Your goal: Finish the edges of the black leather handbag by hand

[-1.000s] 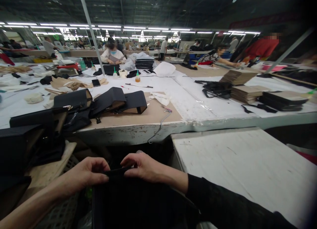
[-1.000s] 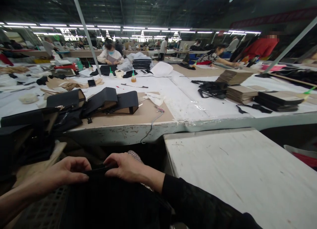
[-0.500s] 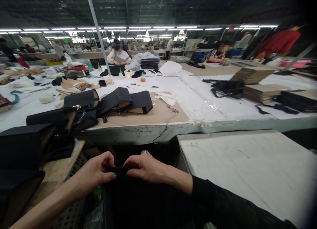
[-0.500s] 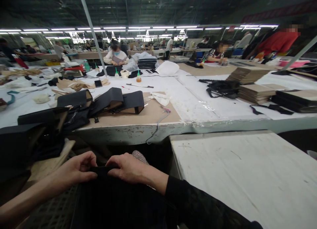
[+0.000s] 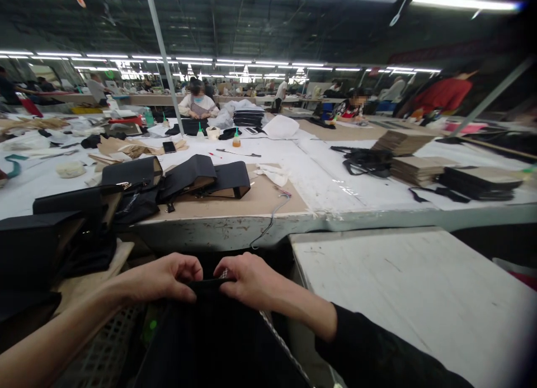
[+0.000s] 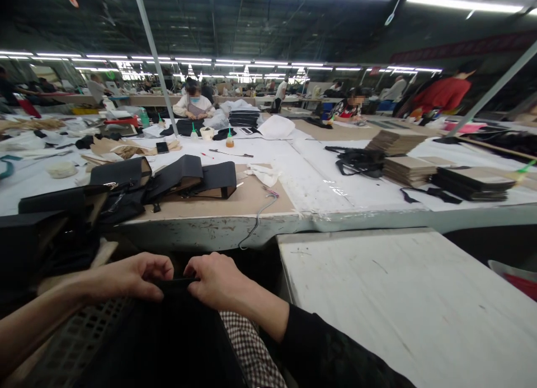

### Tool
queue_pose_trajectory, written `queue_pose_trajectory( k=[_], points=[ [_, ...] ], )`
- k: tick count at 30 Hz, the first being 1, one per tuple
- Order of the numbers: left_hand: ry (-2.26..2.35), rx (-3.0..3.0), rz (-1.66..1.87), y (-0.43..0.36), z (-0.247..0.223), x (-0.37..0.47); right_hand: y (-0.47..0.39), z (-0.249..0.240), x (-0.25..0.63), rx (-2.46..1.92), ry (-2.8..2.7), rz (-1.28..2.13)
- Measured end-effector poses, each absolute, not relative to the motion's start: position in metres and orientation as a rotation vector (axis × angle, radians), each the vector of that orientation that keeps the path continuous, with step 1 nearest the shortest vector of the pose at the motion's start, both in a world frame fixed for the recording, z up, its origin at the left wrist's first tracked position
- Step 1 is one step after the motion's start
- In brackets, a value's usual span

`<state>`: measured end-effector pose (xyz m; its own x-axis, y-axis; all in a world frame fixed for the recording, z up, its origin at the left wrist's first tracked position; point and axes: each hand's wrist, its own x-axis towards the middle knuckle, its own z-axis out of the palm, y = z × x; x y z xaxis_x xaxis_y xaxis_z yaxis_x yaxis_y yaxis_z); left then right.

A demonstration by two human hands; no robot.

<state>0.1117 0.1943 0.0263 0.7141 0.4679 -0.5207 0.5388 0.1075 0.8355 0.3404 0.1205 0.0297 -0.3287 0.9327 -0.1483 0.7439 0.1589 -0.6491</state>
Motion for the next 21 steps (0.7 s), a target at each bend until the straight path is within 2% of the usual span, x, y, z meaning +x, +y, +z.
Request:
queue_pose_trajectory(
  k=[4,8,21],
  points=[
    [0.846,1.558,-0.016,0.189,0.008,0.124,0.118,0.011,0.352,-1.651,-2.000,1.074],
    [0.914,1.633,0.042,0.178,0.006,0.126,0.118,0.004,0.355,-1.508,-1.937,1.164],
    [1.035,1.444,0.224,0.161,0.004,0.103,0.122,-0.004,0.342,-1.312,-1.835,1.157]
  ],
)
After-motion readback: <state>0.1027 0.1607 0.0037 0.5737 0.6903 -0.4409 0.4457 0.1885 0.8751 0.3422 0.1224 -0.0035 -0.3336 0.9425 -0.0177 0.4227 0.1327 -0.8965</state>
